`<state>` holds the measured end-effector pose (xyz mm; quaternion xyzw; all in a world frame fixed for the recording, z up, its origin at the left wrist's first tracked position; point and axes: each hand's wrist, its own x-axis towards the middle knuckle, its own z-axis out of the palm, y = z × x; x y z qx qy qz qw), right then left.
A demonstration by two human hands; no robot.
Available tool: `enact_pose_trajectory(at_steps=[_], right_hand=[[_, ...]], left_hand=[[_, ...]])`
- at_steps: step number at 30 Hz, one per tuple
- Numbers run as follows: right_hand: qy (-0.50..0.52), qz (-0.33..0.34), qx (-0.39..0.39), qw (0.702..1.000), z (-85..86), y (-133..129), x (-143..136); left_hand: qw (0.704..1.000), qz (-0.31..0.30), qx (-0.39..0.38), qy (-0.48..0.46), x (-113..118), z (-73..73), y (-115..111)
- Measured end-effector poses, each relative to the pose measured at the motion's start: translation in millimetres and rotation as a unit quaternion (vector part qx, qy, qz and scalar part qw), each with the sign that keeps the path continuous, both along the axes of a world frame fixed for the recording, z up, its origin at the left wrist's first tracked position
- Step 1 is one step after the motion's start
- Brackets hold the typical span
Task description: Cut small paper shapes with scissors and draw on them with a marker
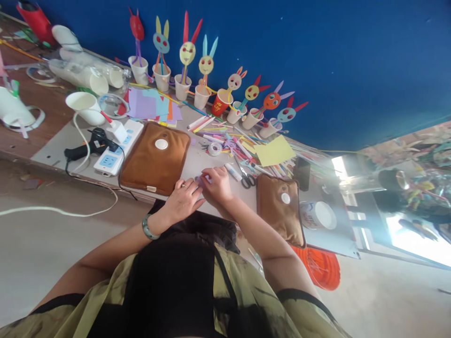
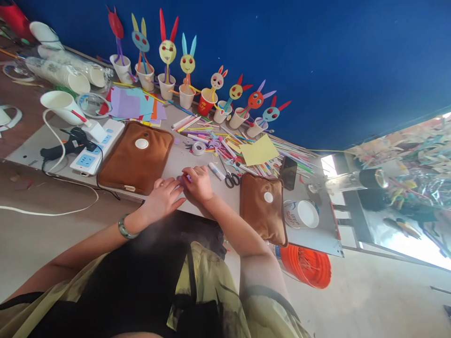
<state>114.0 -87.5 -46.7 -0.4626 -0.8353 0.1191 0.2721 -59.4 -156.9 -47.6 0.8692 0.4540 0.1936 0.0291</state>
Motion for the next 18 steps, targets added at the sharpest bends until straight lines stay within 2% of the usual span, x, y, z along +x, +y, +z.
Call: enact_pose_trajectory(at_steps=[6, 11, 18], right_hand=[[-0.052, 0.016, -0.007, 0.999, 0.1, -2.8, -0.4], [-0.036, 0.007, -0.039, 0.999, 2.0, -5.7, -1.0], [-0.008, 0.007, -0.044, 0.999, 4.2, -7.2, -0.8]], left_hand=[[1.000, 0.006, -0.006, -0.002, 0.4, 0.9, -0.7], [1.000, 0.009, -0.012, 0.001, 0.8, 1.5, -1.0], [1.000, 0.012, -0.009, 0.002, 1.0, 1.8, -1.3]])
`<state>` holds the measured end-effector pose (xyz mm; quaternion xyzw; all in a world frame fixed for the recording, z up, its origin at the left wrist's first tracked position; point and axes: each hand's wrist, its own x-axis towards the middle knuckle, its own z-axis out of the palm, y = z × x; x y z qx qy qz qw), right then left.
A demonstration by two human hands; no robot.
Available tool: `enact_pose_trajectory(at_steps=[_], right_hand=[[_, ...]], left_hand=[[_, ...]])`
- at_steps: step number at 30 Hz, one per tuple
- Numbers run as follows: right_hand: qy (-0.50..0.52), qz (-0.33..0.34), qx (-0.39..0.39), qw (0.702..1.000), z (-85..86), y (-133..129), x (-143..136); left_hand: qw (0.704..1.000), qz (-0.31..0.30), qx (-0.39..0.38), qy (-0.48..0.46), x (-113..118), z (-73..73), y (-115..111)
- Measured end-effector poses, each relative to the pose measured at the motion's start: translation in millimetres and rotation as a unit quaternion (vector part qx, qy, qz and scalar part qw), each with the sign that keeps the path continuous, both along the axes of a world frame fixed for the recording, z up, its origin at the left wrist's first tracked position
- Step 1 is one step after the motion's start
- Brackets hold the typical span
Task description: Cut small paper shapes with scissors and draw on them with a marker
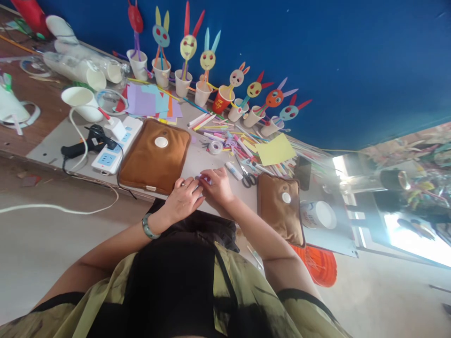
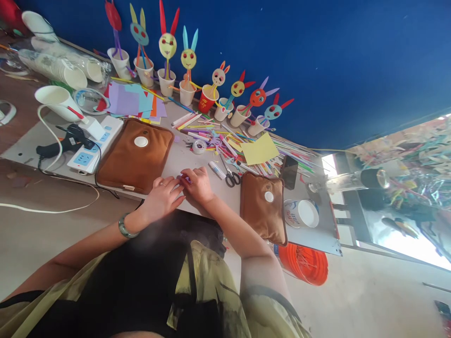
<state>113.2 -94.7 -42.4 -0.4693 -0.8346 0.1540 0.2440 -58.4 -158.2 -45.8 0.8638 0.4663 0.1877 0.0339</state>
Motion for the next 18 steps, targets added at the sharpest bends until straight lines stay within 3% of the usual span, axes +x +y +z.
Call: enact_pose_trajectory(at_steps=[8, 18], right_hand=[[-0.044, 0.019, 0.000, 0.999, 0.6, -3.9, 6.1], [-0.122, 0.106, 0.065, 0.985, -2.8, -18.7, 20.3]], left_hand=[[1.000, 0.001, 0.006, 0.003, -0.1, 1.0, -0.2], [1.000, -0.001, 0.004, -0.013, -0.1, -0.8, 0.4]])
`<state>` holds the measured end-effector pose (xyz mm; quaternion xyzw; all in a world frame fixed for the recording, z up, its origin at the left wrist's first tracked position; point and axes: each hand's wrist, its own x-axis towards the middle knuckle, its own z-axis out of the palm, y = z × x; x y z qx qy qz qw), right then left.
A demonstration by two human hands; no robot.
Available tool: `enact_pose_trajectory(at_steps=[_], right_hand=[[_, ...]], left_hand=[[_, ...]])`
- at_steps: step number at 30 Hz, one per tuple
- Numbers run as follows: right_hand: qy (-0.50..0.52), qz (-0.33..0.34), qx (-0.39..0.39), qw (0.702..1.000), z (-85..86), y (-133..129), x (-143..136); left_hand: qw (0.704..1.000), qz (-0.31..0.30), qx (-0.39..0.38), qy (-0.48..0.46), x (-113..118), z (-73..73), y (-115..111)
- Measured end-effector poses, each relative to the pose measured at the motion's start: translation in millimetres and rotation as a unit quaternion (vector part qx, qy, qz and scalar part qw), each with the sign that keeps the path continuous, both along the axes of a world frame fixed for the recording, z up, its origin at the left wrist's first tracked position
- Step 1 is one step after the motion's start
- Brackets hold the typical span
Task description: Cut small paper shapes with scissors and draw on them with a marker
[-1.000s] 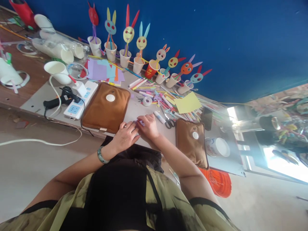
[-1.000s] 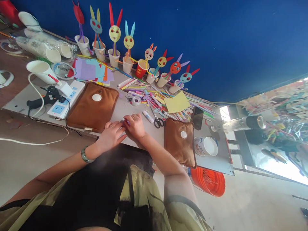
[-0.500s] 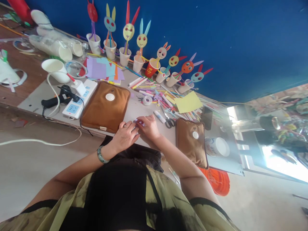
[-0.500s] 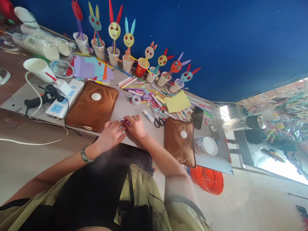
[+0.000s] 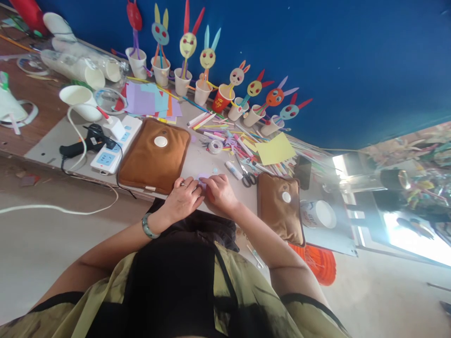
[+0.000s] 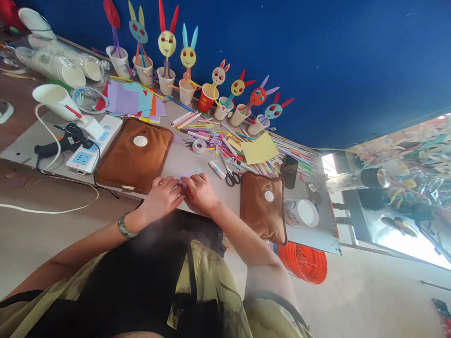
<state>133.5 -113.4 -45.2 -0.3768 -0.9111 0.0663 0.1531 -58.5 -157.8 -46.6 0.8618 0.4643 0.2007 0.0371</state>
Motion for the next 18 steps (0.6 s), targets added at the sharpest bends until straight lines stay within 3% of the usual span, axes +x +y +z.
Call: enact_pose_trajectory(at_steps=[7, 14, 18], right_hand=[[-0.043, 0.038, 0.046, 0.997, 0.6, -11.1, 2.2], [-0.054, 0.022, 0.024, 0.998, -1.8, -15.7, -2.4], [-0.014, -0.014, -0.029, 0.999, 5.5, -12.8, -5.0]], left_hand=[[1.000, -0.002, 0.007, 0.002, -0.6, -0.9, -0.7], [1.000, -0.007, -0.007, -0.006, -0.9, -0.3, -0.3], [1.000, -0.008, -0.010, 0.006, -0.8, 0.8, 0.4]])
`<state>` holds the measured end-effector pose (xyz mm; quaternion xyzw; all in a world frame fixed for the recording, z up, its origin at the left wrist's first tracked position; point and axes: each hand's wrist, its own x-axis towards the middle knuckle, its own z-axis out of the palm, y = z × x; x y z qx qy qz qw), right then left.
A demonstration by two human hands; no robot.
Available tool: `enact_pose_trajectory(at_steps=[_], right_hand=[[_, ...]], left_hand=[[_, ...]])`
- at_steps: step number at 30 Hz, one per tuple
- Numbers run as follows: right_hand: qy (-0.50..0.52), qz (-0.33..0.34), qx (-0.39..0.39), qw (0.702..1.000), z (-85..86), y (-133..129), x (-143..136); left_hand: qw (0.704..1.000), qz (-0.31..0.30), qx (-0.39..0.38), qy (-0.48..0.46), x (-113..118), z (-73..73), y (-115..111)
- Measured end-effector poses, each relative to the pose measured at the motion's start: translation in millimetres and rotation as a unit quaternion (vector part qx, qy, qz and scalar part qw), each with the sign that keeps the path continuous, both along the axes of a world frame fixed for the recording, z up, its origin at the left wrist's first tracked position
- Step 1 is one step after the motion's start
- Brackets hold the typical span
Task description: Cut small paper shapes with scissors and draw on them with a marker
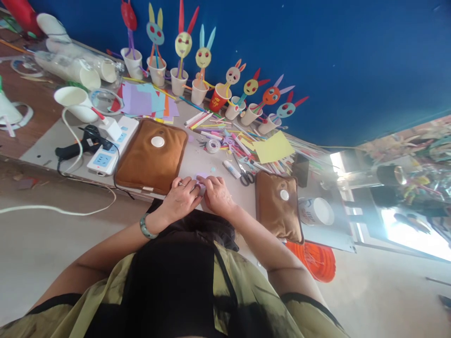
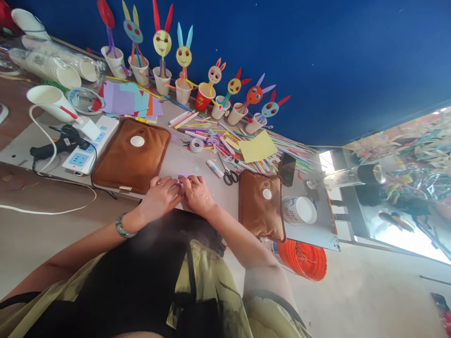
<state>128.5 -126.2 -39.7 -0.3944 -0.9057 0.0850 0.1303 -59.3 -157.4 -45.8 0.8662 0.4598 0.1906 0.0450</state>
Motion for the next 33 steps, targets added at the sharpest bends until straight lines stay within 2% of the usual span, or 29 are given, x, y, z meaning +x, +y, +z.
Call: enact_pose_trajectory(at_steps=[5, 8, 13, 20, 24, 33], right_hand=[[0.141, -0.059, -0.092, 0.984, 11.3, 6.1, 2.4], [0.159, -0.079, -0.083, 0.981, 13.0, 8.1, 6.2], [0.080, -0.155, -0.013, 0.985, 14.7, 19.9, 17.8], [-0.062, -0.231, -0.058, 0.969, 29.2, 53.3, 19.9], [-0.119, -0.236, -0.092, 0.960, 34.9, 66.0, 11.6], [-0.158, -0.235, -0.122, 0.951, 31.9, 77.8, 4.4]], left_hand=[[1.000, 0.003, 0.009, 0.020, 0.2, 0.8, -0.2], [0.999, 0.005, 0.014, 0.030, 0.7, 2.1, -0.1], [0.999, 0.000, 0.004, 0.047, 1.8, 2.6, 1.1], [0.999, 0.005, -0.011, 0.052, 2.7, 2.1, 1.5], [0.998, 0.004, -0.025, 0.062, 3.0, 3.4, 1.8], [0.998, 0.004, -0.029, 0.059, 3.7, -0.1, 3.9]])
